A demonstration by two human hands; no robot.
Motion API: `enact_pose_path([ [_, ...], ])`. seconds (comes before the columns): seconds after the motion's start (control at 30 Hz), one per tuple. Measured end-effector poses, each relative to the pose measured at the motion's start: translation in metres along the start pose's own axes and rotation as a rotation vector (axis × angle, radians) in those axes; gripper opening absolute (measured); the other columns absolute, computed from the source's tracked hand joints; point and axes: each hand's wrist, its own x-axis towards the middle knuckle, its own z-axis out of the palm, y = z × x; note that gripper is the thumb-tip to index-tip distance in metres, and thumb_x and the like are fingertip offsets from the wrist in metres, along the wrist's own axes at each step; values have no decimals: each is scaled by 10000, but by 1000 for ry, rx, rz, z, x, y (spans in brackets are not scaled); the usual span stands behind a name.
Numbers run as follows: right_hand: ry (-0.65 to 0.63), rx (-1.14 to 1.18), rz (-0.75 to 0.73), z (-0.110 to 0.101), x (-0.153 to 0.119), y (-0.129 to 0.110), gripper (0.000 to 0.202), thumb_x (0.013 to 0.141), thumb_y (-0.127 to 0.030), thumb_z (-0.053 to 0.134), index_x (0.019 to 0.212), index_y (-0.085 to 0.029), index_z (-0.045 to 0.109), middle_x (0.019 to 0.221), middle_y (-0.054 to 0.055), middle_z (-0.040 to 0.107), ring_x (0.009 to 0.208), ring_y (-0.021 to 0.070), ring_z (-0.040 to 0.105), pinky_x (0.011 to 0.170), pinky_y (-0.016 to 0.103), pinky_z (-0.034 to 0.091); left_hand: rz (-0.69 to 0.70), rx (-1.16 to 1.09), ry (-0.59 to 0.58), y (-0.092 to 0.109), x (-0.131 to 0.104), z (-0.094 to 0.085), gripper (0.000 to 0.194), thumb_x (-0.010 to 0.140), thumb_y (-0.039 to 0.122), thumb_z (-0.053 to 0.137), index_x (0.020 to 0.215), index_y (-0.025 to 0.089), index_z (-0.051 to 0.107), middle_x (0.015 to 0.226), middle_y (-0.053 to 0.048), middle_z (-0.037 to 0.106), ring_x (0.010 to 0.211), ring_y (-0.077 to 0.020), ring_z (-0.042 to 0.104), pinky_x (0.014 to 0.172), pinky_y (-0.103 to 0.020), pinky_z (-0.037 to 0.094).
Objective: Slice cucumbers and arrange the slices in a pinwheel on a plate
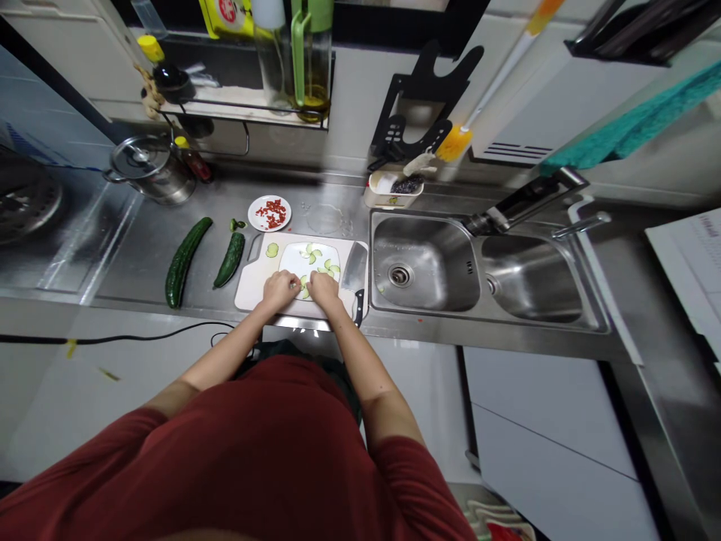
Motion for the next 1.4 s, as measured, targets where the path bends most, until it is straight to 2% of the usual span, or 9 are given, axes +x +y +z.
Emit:
enact_pose_path([
  [0.23, 21, 7, 4, -5, -3, 2, 206, 884, -340, 552, 1018, -194, 608, 1011, 105, 671, 936, 232, 615, 731, 287, 419, 12, -42, 21, -2, 2, -1, 197, 821, 339, 552, 930, 248, 689, 979, -60, 655, 972, -237, 539, 847, -350, 382],
  [0.47, 54, -38, 26, -5, -3, 7, 199, 891, -322, 537, 1026, -191, 603, 1018, 112, 675, 933, 235, 619, 728, 295, 423, -10, -49, 29, -1, 7, 0, 202, 810, 412, 587, 853, 233, 672, 961, -62, 650, 971, -247, 536, 867, -379, 345],
  [1.0, 42, -73, -20, -4, -8, 10, 209, 911, -338, 538, 1053, -191, 582, 1023, 87, 664, 926, 205, 607, 749, 284, 418, -71, -11, -1, 3, 12, 1, 191, 792, 435, 614, 808, 247, 641, 953, -44, 651, 975, -254, 543, 876, -403, 326],
  [1.4, 43, -51, -47, 9, -15, 11, 194, 911, -366, 541, 999, -200, 588, 1009, 77, 660, 903, 198, 600, 730, 274, 400, -58, -8, 14, -1, 12, 3, 173, 777, 418, 626, 809, 249, 643, 936, -38, 653, 941, -242, 547, 856, -391, 328],
])
